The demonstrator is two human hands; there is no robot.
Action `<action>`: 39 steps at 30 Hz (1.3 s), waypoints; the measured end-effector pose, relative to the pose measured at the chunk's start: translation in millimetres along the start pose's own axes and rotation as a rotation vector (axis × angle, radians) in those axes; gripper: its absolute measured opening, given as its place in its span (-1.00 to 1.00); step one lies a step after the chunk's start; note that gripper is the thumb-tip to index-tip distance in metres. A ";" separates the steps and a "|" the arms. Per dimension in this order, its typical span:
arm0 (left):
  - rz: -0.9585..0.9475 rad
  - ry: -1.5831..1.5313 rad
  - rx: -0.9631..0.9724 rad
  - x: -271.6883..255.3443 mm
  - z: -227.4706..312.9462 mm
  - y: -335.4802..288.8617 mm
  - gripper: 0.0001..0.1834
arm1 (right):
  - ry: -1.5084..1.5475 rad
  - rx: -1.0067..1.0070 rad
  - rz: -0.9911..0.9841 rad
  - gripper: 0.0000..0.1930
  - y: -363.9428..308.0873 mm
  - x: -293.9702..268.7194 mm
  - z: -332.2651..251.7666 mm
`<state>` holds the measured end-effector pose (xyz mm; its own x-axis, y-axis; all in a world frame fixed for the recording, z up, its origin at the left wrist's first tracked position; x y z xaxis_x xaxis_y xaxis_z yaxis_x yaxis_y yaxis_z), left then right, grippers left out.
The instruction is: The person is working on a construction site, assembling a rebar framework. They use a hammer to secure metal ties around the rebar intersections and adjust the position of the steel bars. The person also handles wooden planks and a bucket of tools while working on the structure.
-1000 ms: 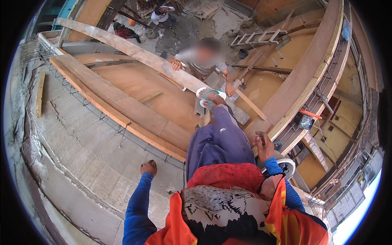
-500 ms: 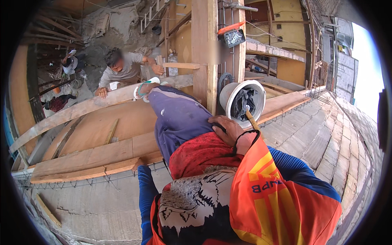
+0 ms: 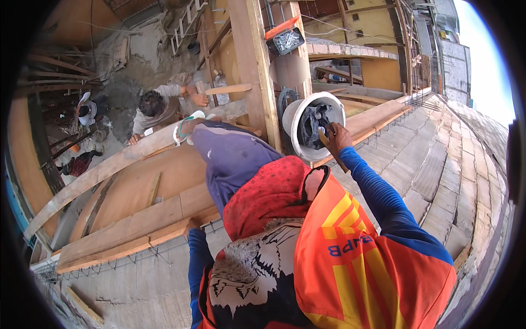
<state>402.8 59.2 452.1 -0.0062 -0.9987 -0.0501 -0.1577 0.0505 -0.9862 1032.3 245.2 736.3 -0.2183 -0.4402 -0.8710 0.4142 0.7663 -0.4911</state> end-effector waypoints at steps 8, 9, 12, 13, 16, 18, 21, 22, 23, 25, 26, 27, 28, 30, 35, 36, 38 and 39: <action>0.015 0.107 0.077 -4.1 -3.7 -21.5 -0.02 | -0.052 0.085 -0.103 -0.21 66.7 116.1 81.7; 0.011 0.104 0.098 -4.3 -2.7 -26.3 -0.01 | -0.123 0.015 -0.155 -0.17 66.9 132.2 105.2; 0.054 0.090 0.178 2.3 -3.7 -22.0 0.01 | -0.232 0.007 -0.282 -0.06 80.2 156.6 143.9; 0.084 0.107 0.161 9.8 -12.5 -18.1 0.01 | -0.170 0.133 -0.331 -0.03 78.2 146.8 110.2; 0.161 0.130 0.173 24.7 -21.5 -6.2 -0.02 | -0.127 0.227 -0.324 0.02 56.7 109.1 70.8; 0.167 0.059 0.065 18.2 -21.0 -10.6 -0.09 | -0.080 0.204 -0.173 -0.09 48.0 109.9 75.7; 0.257 -0.601 -0.702 1.0 -26.5 -38.3 -0.18 | 0.106 0.187 0.107 -0.35 30.3 100.8 79.8; 0.387 -0.792 -0.917 -5.4 -24.9 -50.5 -0.20 | 0.167 0.203 0.103 -0.43 17.8 89.2 73.6; 0.563 -0.903 -0.954 -16.5 -19.8 -62.6 -0.23 | 0.228 0.211 0.104 -0.52 10.5 69.9 63.1; 0.941 -1.042 -0.666 -64.6 -0.4 -84.3 -0.31 | 0.304 0.276 0.123 -0.59 -16.9 25.7 42.2; 1.088 -1.106 -0.385 -87.6 14.5 -96.4 -0.37 | 0.312 0.294 0.135 -0.58 -27.4 -0.9 26.4; 1.245 -1.146 -0.106 -108.0 31.5 -109.8 -0.42 | 0.322 0.308 0.147 -0.56 -29.4 -13.1 19.7; 1.097 -1.380 0.152 -133.0 55.7 -119.1 -0.48 | 0.326 0.288 0.158 -0.55 -27.5 -12.6 24.1; 0.820 -1.619 0.536 -181.5 107.5 -141.7 -0.58 | 0.327 0.257 0.171 -0.53 -27.4 -11.8 31.3; 0.474 -1.580 0.917 -260.1 199.6 -182.7 -0.61 | 0.492 0.425 0.403 -0.51 -1.4 31.9 73.5; 0.445 -1.569 0.932 -267.5 208.6 -192.8 -0.60 | 0.382 0.307 0.483 -0.51 0.0 19.5 57.5; 0.335 -1.537 1.040 -281.4 224.8 -220.2 -0.57 | 0.363 0.269 0.402 -0.47 -9.4 -35.7 -4.6; 0.271 -1.515 1.099 -286.9 232.9 -235.9 -0.55 | 0.458 0.256 0.330 -0.45 -15.0 -55.4 -32.7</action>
<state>671.8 334.3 662.4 0.9333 -0.1516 0.3256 0.3168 0.7746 -0.5474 1009.3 273.4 791.5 -0.3759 0.0901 -0.9223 0.7110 0.6663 -0.2247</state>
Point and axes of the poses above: each hand's wrist, its own y-axis towards the middle knuckle, its own x-axis out of the palm, z = x × y, the point moved 3 cm from there along y, towards the middle knuckle, and after that the axes turned 1 degree about -x, right-handed, at the moved point
